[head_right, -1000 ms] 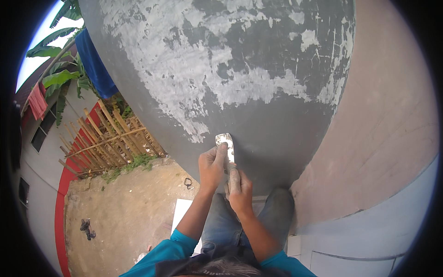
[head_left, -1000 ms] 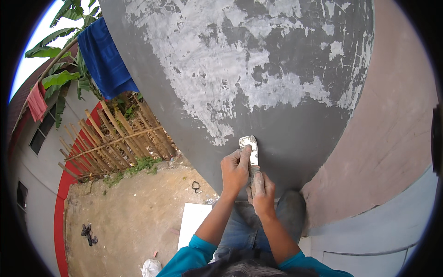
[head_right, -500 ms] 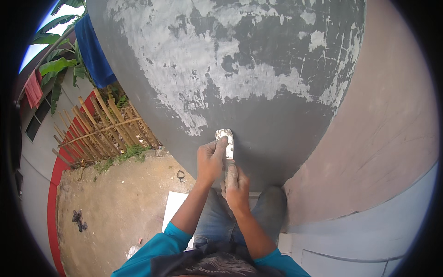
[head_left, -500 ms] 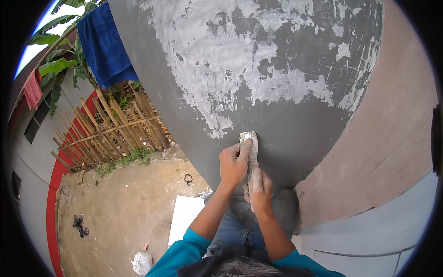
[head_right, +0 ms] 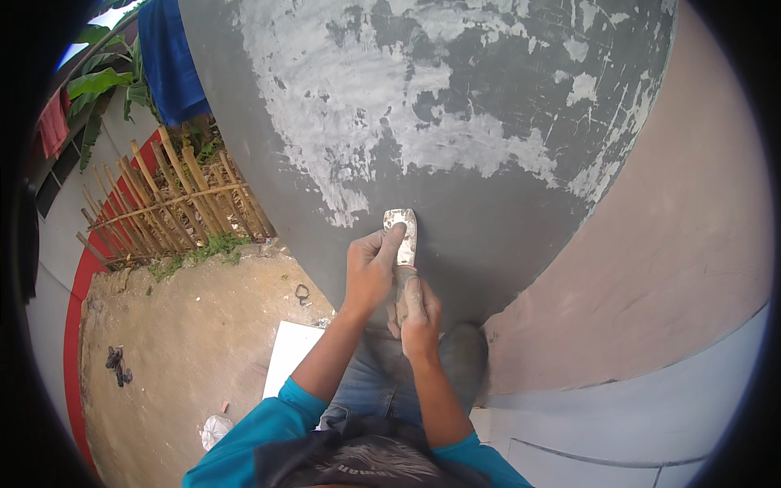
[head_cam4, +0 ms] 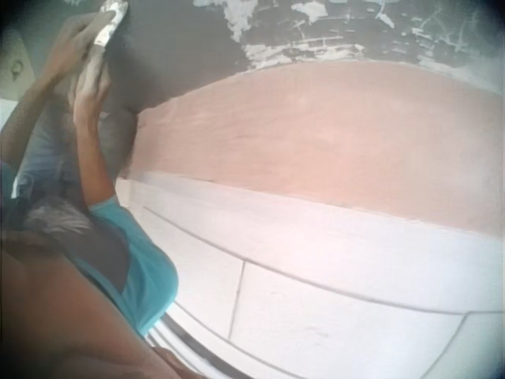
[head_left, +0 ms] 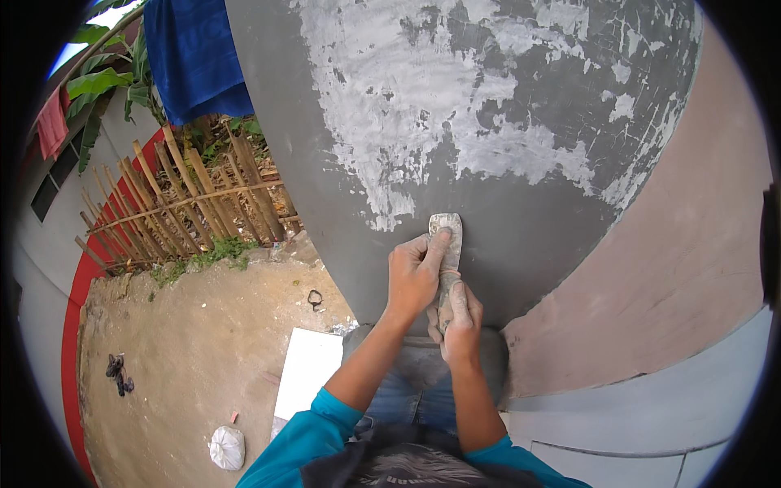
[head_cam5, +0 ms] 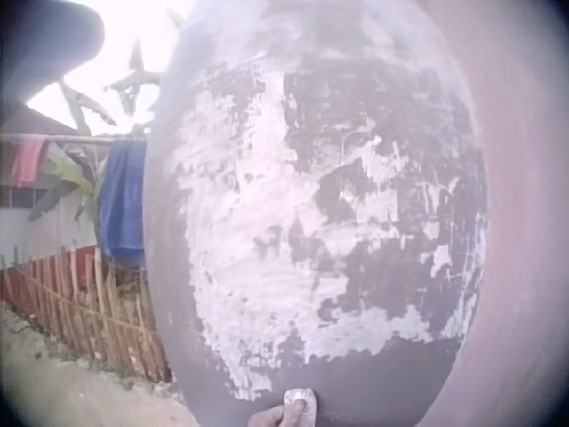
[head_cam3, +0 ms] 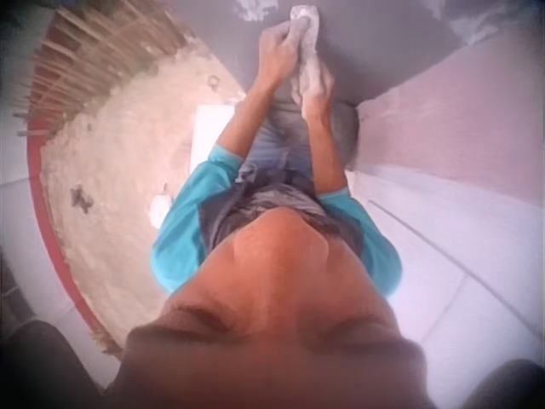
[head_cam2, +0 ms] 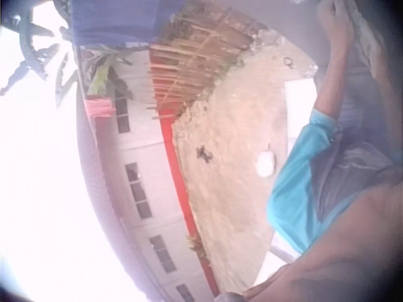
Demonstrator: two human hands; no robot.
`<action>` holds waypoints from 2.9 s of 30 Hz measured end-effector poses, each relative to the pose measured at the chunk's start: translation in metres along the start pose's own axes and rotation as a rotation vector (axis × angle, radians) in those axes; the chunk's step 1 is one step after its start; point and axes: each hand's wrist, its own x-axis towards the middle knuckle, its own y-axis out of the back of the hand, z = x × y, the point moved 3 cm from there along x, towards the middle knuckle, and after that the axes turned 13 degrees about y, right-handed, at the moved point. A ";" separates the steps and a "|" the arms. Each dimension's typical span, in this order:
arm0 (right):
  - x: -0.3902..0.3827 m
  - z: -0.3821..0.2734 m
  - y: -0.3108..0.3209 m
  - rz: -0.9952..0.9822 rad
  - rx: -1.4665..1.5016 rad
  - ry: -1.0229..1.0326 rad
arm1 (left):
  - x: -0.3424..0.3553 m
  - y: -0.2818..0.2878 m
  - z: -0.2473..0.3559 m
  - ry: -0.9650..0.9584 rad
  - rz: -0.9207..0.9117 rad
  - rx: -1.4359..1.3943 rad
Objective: The person walks toward a wall and uses a trowel to apply and smooth plaster over a vertical surface. The person repeatedly scrapes and levels the plaster with the trowel, working across different sections of the wall.
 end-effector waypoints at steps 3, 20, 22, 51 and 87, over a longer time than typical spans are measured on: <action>0.000 0.003 0.004 -0.012 -0.120 0.019 | 0.000 0.001 0.005 0.024 -0.049 -0.210; -0.014 -0.007 0.004 -0.025 -0.238 0.257 | -0.028 0.006 0.021 -0.002 0.014 -0.424; -0.015 -0.005 0.003 -0.035 -0.244 0.225 | -0.030 0.007 0.020 -0.074 0.046 -0.411; 0.042 -0.029 0.000 -0.107 -0.671 0.614 | -0.010 0.002 0.044 -0.207 0.255 0.035; 0.020 -0.021 -0.028 -0.013 -0.746 0.701 | 0.006 -0.004 0.025 -0.046 0.050 -0.134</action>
